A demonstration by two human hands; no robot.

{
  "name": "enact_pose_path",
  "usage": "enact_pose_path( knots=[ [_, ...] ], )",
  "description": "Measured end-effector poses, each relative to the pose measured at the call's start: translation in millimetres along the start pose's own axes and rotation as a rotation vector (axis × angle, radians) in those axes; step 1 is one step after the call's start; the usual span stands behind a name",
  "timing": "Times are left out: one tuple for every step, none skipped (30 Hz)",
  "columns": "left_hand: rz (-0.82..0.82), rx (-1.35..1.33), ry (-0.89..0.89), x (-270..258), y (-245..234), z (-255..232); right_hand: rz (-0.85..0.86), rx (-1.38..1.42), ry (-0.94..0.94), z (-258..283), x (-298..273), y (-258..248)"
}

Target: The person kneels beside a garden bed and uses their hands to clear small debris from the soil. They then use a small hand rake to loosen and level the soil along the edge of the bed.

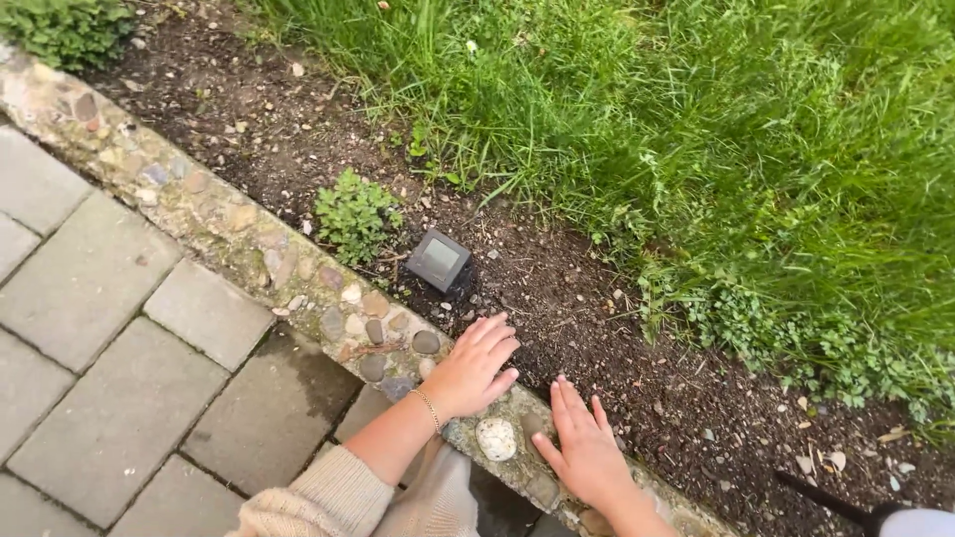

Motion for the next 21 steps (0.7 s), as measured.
enact_pose_path(
  knots=[
    [0.016, -0.022, -0.024, 0, -1, 1, -0.051, -0.028, -0.026, -2, 2, 3],
    [0.037, -0.047, -0.045, 0, 0, -1, -0.1, -0.053, -0.046, -6, 2, 8],
    [0.036, -0.049, -0.045, 0, -2, -4, -0.098, -0.055, -0.045, -2, 0, 0],
    [0.028, -0.085, -0.053, -1, -6, -7, -0.043, -0.014, -0.029, 1, -1, -4],
    [0.02, -0.121, -0.061, -1, -9, -9, 0.012, 0.026, -0.014, 4, -2, -8],
    [0.022, -0.123, -0.06, 0, -10, -12, 0.013, 0.027, -0.012, 1, -1, -4],
    [0.004, -0.156, -0.055, 2, -11, -15, -0.033, 0.048, -0.039, 0, -1, -3],
    [-0.011, -0.191, -0.047, 3, -12, -19, -0.078, 0.072, -0.062, -2, -2, -2],
    [-0.006, -0.195, -0.044, 5, -15, -23, -0.076, 0.074, -0.055, -4, -1, 1],
    [-0.043, -0.252, -0.024, 7, -20, -28, -0.107, 0.086, -0.073, -5, 0, 2],
    [-0.079, -0.308, -0.004, 8, -26, -33, -0.137, 0.099, -0.091, -6, 0, 3],
    [-0.078, -0.309, -0.003, 10, -31, -39, -0.137, 0.099, -0.09, -4, 0, 0],
    [-0.037, -0.371, -0.051, 11, -33, -42, -0.097, 0.1, -0.065, -3, -1, -1],
    [0.002, -0.43, -0.101, 11, -35, -45, -0.057, 0.102, -0.044, -1, -1, -2],
    [0.002, -0.427, -0.103, 12, -38, -52, -0.058, 0.103, -0.047, -3, -1, 3],
    [0.002, -0.482, -0.143, 14, -41, -55, -0.073, 0.094, -0.051, -6, 0, 6],
    [0.003, -0.537, -0.183, 14, -44, -59, -0.088, 0.085, -0.055, -8, 2, 9],
    [-0.005, -0.529, -0.188, 14, -43, -58, -0.092, 0.084, -0.067, -9, 2, 9],
    [-0.058, -0.482, -0.185, 14, -45, -57, -0.099, 0.099, -0.056, -10, 3, 9],
    [-0.108, -0.434, -0.182, 13, -47, -55, -0.104, 0.116, -0.043, -11, 4, 10],
    [-0.113, -0.426, -0.185, 10, -49, -52, -0.108, 0.117, -0.053, -10, 7, 12]
  ],
)
Point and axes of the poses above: each hand's wrist, its own x-axis towards the middle knuckle, its own y-axis out of the palm, z = x × y, the point moved 7 cm from there along x, towards the middle knuckle, and after that the axes turned 4 degrees about -z, right-handed, at the moved point
